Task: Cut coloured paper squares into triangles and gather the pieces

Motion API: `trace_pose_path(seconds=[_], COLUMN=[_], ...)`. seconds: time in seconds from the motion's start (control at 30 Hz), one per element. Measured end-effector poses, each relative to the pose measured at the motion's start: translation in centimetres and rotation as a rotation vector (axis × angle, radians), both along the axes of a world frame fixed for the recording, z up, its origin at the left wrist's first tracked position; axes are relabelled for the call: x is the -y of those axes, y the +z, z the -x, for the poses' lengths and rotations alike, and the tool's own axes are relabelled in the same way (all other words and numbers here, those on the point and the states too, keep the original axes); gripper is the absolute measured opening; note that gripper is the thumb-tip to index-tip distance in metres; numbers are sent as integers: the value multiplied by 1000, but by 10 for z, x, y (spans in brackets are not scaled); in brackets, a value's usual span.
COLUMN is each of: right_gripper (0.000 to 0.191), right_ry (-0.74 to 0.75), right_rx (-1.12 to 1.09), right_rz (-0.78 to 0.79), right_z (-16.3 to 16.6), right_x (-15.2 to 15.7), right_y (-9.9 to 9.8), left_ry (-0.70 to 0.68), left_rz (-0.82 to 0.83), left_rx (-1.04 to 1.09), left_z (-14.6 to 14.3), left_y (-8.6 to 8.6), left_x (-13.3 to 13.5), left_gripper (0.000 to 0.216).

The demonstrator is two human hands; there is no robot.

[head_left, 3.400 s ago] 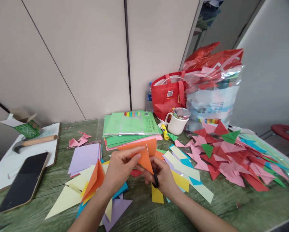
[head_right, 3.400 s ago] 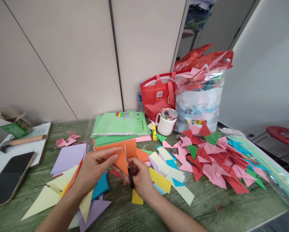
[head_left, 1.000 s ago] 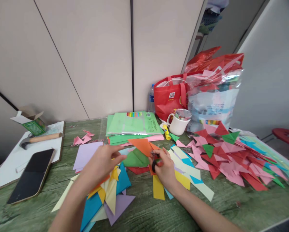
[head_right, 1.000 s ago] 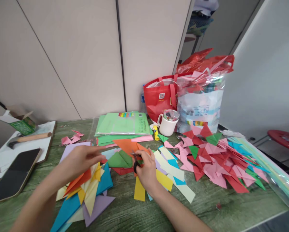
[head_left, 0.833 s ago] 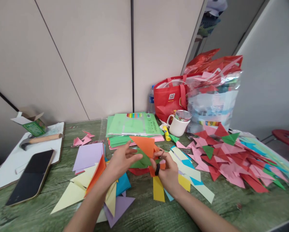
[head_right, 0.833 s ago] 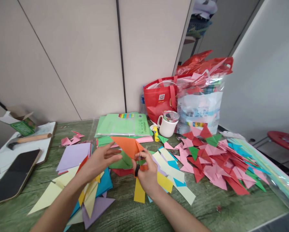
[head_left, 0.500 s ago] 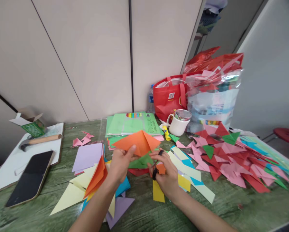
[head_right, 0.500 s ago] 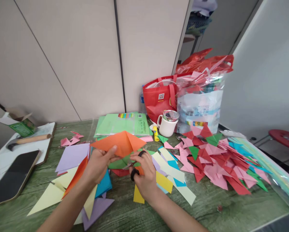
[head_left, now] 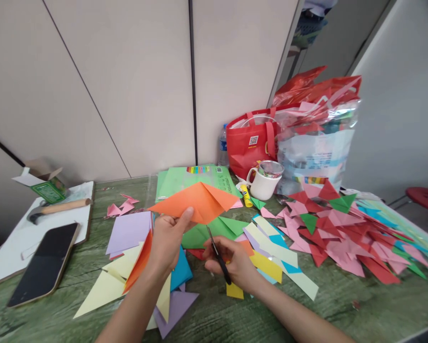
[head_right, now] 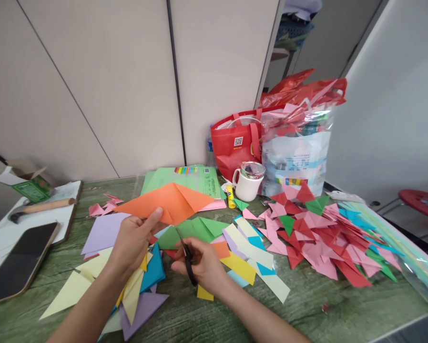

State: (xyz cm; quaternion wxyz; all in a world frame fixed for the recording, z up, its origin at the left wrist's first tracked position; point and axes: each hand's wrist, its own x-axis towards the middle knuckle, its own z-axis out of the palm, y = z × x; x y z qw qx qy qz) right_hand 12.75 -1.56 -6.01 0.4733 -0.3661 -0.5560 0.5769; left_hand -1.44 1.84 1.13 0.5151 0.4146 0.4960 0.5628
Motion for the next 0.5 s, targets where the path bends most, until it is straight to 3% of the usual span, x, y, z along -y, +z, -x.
trace_pose_path(seconds=[0.07, 0.27, 0.5], right_gripper=[30, 29, 34], right_ry=[18, 59, 50], right_rx=[-32, -72, -63], right_rz=[18, 37, 36], right_z=[0, -1, -2], right_x=[0, -1, 1], right_y=[2, 5, 9], left_ry=[-8, -210, -188], left_rz=[7, 60, 64], left_rx=[-48, 36, 8], left_z=[-1, -2, -3], left_y=[-1, 0, -4], left_x=[0, 1, 1], left_gripper=[30, 27, 33])
